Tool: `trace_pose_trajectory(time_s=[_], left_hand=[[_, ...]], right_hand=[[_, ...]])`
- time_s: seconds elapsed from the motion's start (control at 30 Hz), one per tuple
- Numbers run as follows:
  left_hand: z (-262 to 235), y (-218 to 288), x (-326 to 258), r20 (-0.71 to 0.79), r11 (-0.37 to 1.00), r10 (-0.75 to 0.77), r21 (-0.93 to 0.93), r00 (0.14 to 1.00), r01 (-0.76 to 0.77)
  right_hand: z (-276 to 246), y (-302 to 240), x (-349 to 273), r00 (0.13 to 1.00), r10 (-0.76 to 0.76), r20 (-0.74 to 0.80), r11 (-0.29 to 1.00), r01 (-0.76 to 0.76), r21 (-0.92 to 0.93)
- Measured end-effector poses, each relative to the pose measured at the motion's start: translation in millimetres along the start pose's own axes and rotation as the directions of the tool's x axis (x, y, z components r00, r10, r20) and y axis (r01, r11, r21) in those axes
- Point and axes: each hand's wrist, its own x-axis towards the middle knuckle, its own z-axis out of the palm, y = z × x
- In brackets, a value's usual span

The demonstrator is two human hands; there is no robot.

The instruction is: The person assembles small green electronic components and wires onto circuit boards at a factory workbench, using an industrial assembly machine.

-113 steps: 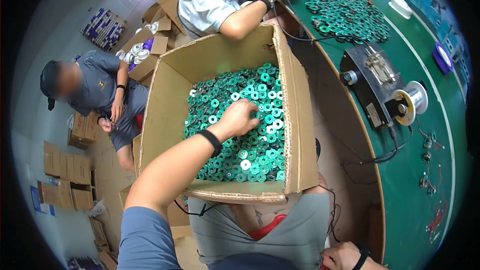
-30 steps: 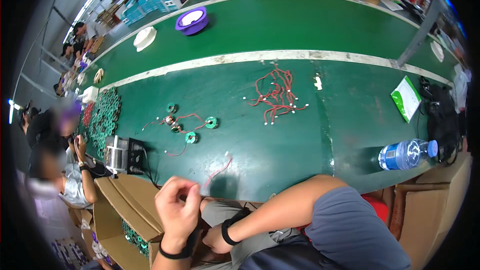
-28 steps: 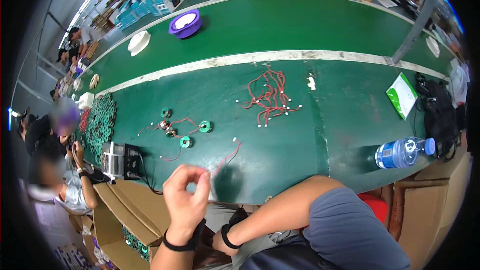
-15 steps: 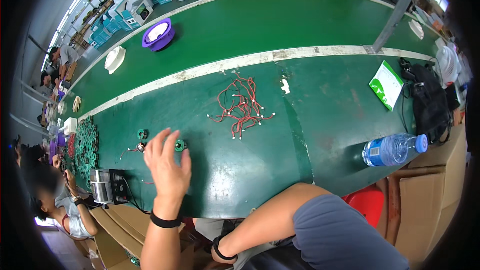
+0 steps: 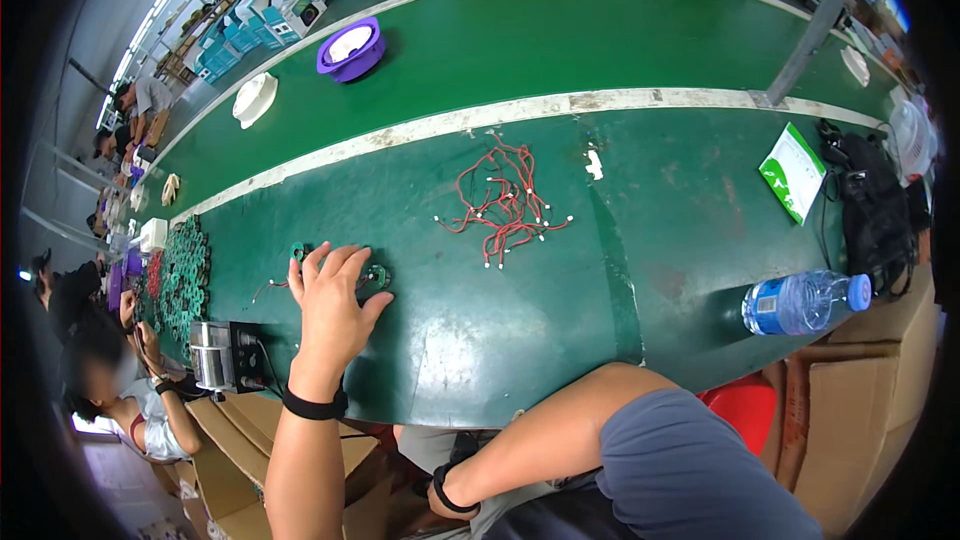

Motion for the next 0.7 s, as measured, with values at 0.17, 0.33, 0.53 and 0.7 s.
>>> trace_pose_trajectory(time_s=[0.17,0.33,0.53,0.7], left_hand=[[4,-4,5,-0.026,0.999,0.046,-0.003,0.999,-0.046],[-8,-12,8,-0.223,0.886,-0.185,-0.459,0.957,0.064],[-48,-6,14,-0.285,0.602,-0.467,-0.796,0.837,0.066],[-58,-79,-26,-0.390,0.725,-0.447,-0.685,0.805,0.071]], right_hand=[[-3,-7,-2,0.995,-0.080,-0.060,0.997,0.080,-0.011],[1,-13,-13,0.979,-0.167,-0.116,0.986,0.166,-0.025],[-4,1,-2,0.980,-0.035,-0.194,0.996,0.049,0.069],[1,21,-20,0.928,0.289,-0.236,0.935,-0.221,0.276]])
